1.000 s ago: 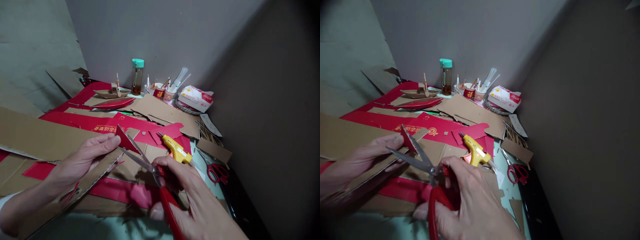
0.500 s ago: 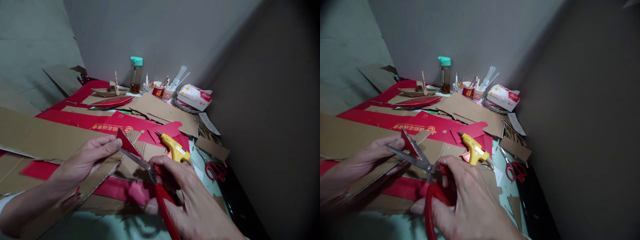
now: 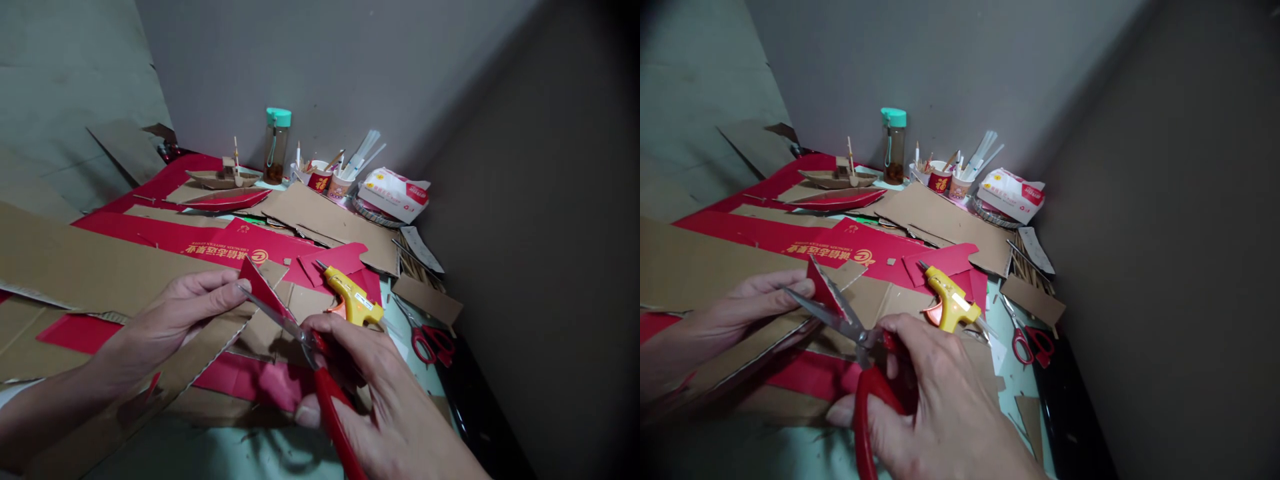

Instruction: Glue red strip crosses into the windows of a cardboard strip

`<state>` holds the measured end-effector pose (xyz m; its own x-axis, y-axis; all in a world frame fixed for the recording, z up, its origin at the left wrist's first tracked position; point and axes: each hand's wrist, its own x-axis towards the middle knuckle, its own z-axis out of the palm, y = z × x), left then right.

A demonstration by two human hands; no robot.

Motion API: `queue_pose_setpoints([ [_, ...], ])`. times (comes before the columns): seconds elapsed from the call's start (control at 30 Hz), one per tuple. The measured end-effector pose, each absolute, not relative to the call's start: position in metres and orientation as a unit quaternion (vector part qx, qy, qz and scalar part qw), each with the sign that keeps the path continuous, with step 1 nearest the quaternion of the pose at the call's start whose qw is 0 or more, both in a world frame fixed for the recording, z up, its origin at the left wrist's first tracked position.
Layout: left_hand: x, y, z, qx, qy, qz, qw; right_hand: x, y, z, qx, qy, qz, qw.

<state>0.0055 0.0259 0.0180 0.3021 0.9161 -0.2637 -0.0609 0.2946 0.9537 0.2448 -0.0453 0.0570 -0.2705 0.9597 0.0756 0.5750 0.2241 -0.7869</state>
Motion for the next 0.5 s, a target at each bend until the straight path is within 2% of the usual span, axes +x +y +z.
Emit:
queue_pose_setpoints([
  [0.3, 0.0048, 0.0267, 0.0185, 0.421, 0.461, 0.376, 0.685, 0.2440, -0.0470, 0.0597, -0.518, -0.738, 0.307, 0.303],
  [0.5, 0.0066, 0.0269, 0.0207, 0.451, 0.488, 0.386, 0.641, 0.2482, -0.0486, 0.0545, -0.495, -0.758, 0.303, 0.298],
])
